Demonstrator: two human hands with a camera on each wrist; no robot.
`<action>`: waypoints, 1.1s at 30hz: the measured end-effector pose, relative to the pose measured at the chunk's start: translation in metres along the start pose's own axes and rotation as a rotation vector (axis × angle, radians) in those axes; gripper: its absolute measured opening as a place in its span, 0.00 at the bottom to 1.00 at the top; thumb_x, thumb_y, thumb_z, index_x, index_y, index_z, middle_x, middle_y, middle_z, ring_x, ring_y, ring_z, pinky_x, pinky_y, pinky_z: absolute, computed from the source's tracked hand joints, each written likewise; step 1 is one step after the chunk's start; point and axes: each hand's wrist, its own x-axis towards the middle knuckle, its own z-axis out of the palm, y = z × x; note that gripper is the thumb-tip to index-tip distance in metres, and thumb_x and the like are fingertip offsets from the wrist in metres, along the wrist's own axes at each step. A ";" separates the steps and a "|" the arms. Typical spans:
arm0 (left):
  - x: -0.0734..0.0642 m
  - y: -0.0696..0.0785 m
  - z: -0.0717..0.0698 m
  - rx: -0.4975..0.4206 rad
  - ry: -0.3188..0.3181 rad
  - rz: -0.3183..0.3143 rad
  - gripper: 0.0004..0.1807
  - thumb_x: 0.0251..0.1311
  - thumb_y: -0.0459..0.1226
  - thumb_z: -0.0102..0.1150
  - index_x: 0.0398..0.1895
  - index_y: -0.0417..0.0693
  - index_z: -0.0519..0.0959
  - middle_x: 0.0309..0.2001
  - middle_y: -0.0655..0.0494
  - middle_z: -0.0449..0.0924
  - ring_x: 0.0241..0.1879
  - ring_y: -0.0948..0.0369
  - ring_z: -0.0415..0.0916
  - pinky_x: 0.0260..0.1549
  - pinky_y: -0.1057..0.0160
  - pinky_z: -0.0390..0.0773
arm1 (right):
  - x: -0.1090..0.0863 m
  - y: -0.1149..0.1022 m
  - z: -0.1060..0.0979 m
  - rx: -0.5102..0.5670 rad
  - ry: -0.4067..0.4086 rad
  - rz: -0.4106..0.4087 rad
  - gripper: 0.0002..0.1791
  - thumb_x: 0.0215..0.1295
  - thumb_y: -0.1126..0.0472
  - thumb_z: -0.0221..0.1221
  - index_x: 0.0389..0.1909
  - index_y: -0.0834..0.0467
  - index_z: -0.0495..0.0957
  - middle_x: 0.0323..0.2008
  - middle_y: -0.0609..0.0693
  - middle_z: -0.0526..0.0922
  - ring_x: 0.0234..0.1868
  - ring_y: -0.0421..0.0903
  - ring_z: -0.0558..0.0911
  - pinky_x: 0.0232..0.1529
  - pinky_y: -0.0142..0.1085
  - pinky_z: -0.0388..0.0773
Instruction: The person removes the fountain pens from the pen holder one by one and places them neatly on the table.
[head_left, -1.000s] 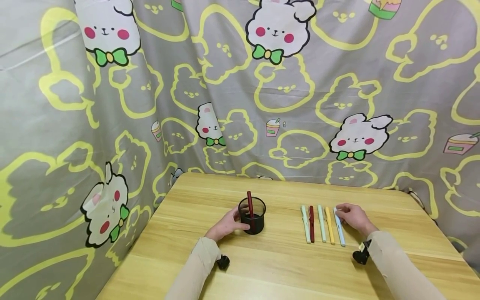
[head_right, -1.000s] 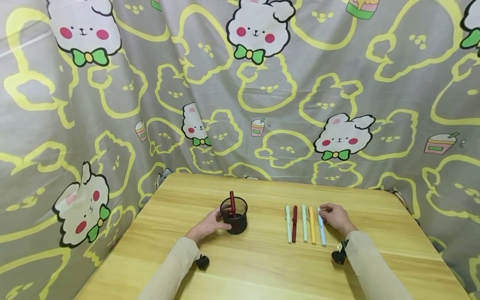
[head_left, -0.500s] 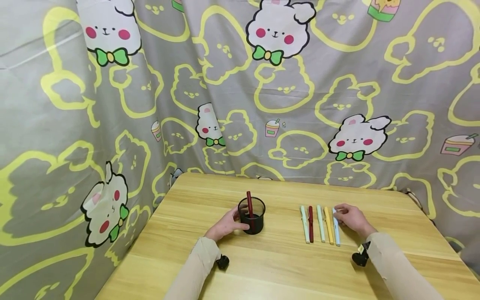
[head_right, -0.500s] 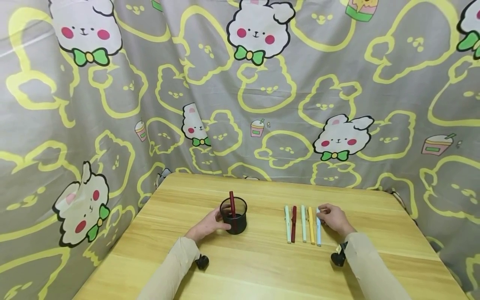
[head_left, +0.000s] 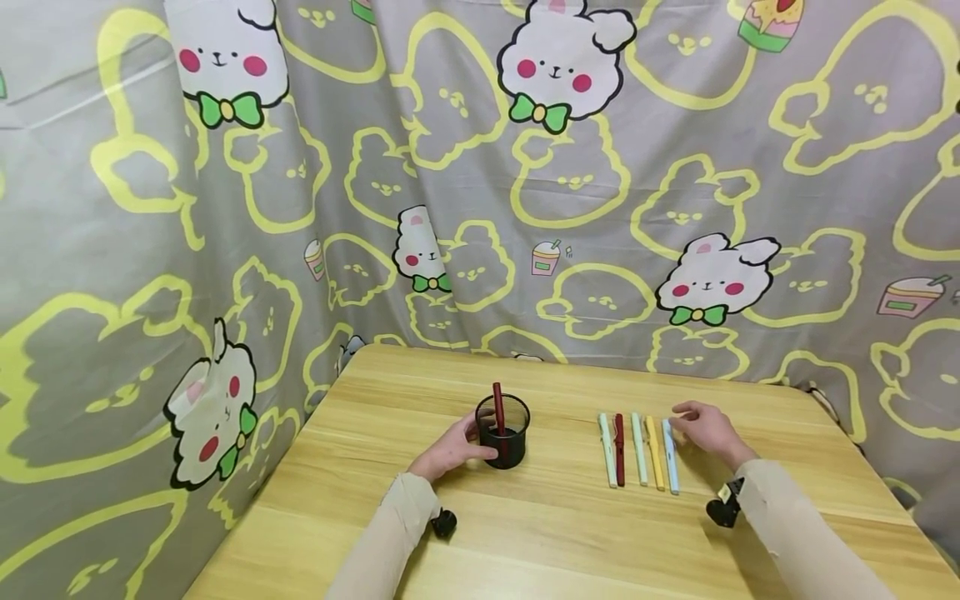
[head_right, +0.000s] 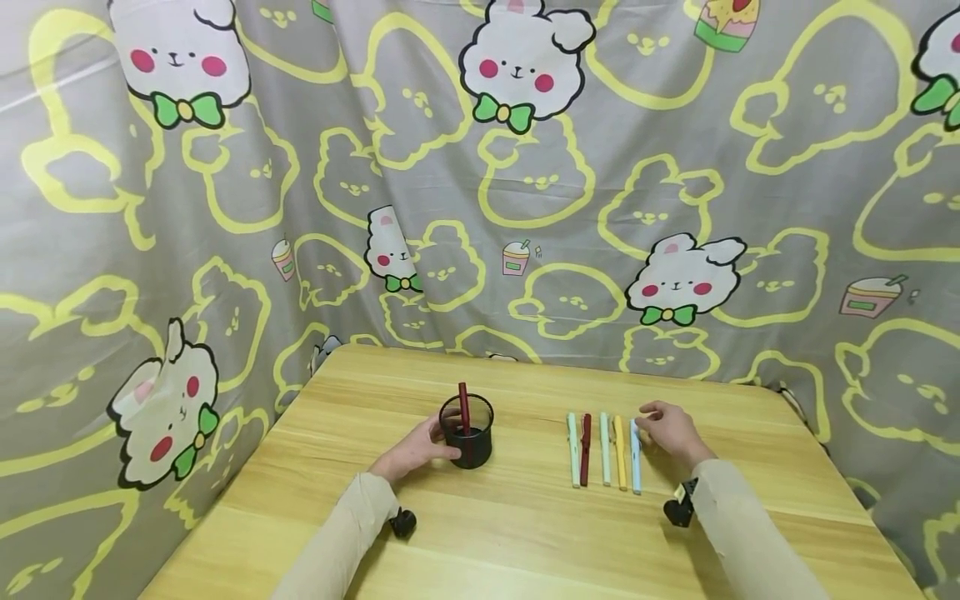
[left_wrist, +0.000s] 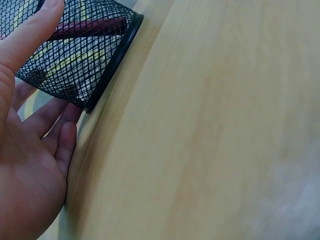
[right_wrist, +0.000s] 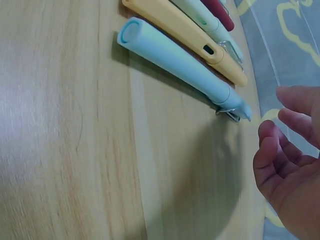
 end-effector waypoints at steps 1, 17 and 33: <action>-0.002 0.005 0.001 -0.006 -0.006 0.000 0.41 0.54 0.29 0.65 0.71 0.42 0.58 0.65 0.42 0.63 0.65 0.45 0.59 0.62 0.46 0.56 | 0.000 -0.001 0.000 -0.012 0.006 -0.008 0.24 0.68 0.58 0.55 0.55 0.74 0.69 0.41 0.65 0.78 0.34 0.51 0.79 0.31 0.41 0.76; 0.005 -0.009 -0.001 0.036 0.033 0.004 0.42 0.52 0.33 0.68 0.70 0.50 0.60 0.65 0.47 0.65 0.63 0.50 0.62 0.61 0.48 0.60 | 0.010 -0.061 -0.008 -0.026 0.049 -0.151 0.24 0.69 0.52 0.54 0.56 0.66 0.72 0.45 0.63 0.78 0.37 0.56 0.80 0.32 0.40 0.77; 0.000 0.008 0.002 -0.028 -0.018 0.002 0.40 0.53 0.26 0.64 0.70 0.40 0.58 0.65 0.39 0.63 0.65 0.45 0.59 0.62 0.47 0.58 | 0.018 -0.166 0.062 0.042 -0.063 -0.353 0.17 0.66 0.60 0.58 0.54 0.61 0.76 0.41 0.54 0.80 0.35 0.47 0.79 0.32 0.38 0.76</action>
